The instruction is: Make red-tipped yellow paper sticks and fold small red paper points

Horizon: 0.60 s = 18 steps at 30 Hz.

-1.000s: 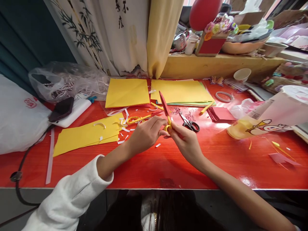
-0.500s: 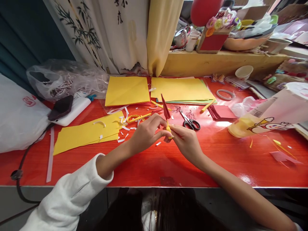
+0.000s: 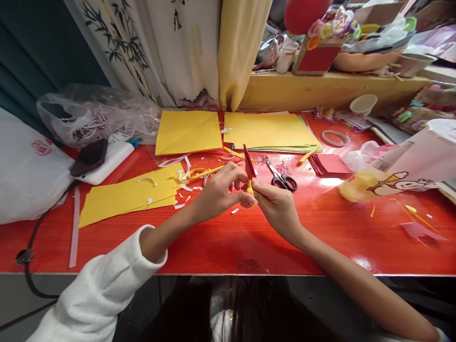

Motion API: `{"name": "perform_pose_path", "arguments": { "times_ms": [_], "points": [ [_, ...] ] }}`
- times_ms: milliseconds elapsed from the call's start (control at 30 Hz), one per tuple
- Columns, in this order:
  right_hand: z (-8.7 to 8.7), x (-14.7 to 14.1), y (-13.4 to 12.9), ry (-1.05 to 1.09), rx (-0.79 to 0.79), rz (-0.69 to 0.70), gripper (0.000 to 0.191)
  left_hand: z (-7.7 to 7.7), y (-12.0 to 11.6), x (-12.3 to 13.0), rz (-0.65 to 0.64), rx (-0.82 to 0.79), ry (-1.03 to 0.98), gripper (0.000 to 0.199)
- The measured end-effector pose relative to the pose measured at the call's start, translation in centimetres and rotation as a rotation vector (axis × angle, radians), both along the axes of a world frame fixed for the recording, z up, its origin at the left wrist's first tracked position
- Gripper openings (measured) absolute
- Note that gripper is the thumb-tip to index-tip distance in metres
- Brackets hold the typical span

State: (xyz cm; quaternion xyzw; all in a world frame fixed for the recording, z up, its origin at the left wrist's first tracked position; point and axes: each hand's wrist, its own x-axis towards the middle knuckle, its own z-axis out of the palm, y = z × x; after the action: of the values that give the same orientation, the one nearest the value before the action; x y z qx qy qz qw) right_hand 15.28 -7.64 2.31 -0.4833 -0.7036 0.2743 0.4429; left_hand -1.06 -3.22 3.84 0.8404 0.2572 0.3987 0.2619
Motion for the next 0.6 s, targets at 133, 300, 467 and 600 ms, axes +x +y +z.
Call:
{"name": "perform_pose_path", "arguments": {
  "times_ms": [133, 300, 467, 600],
  "points": [
    [0.2, -0.1, -0.2, 0.001, -0.014, 0.026, 0.025, -0.2, -0.2, 0.2, 0.006, 0.021, -0.036, 0.025],
    [0.5, -0.1, -0.2, 0.216, -0.181, 0.136, 0.023, -0.1, 0.2, 0.0, -0.041, -0.059, -0.054, 0.025],
    [0.6, 0.6, 0.6, 0.596, -0.511, 0.372, 0.017, 0.6, 0.9, -0.9, -0.235, -0.369, 0.018, 0.023],
    [0.5, 1.2, 1.1, 0.788, -0.756, 0.522, 0.012, 1.1, 0.7, -1.0, -0.225, -0.545, -0.040, 0.020]
  ]
}}
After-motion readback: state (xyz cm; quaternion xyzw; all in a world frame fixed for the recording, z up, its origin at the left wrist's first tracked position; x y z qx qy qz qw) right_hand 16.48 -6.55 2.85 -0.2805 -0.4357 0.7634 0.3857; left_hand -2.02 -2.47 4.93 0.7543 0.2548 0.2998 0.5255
